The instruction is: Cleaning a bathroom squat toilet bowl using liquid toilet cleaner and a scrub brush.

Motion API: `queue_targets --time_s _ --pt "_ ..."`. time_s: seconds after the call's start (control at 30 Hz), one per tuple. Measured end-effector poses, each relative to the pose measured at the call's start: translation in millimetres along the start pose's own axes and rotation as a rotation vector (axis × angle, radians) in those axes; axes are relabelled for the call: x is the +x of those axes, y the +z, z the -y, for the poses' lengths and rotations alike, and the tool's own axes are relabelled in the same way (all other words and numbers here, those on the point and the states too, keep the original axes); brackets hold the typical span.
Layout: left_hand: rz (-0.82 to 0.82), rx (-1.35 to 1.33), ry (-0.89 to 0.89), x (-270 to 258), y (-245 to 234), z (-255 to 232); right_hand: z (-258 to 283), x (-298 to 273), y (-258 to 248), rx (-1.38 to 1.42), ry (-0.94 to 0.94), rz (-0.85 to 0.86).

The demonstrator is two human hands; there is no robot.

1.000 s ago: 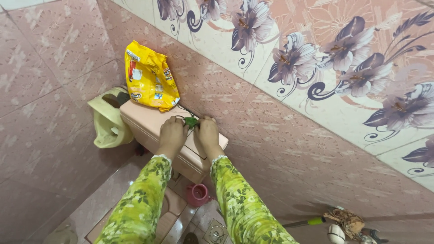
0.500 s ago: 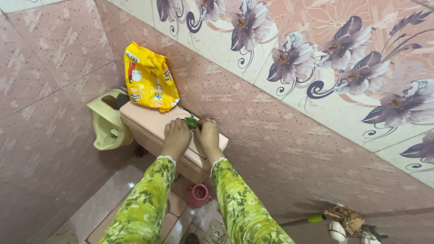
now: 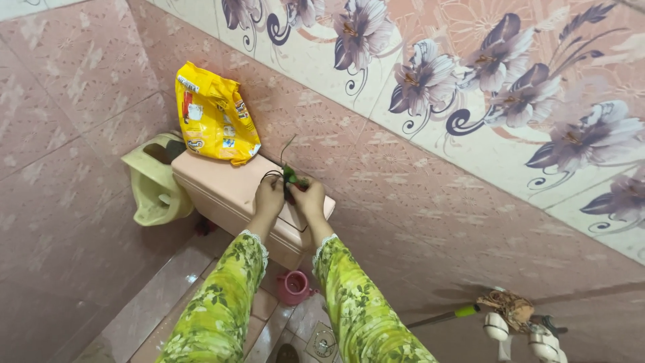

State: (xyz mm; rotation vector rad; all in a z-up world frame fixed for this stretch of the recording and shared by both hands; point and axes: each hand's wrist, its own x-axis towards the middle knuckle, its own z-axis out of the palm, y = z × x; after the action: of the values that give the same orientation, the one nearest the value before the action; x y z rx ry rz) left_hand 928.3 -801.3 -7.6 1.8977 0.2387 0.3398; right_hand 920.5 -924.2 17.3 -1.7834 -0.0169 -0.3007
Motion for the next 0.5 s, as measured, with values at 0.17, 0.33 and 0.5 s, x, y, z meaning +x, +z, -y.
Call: queue_targets --time_s 0.17,0.33,0.5 --pt "0.014 -0.079 -0.007 -11 -4 -18 13 -7 -2 -0.046 -0.064 -0.044" --pt "0.038 -0.088 0.096 -22 -5 -25 31 -19 -12 0.119 0.108 -0.022" --pt "0.050 0.175 -0.070 -56 -37 -92 27 -33 -20 0.166 0.083 -0.065"
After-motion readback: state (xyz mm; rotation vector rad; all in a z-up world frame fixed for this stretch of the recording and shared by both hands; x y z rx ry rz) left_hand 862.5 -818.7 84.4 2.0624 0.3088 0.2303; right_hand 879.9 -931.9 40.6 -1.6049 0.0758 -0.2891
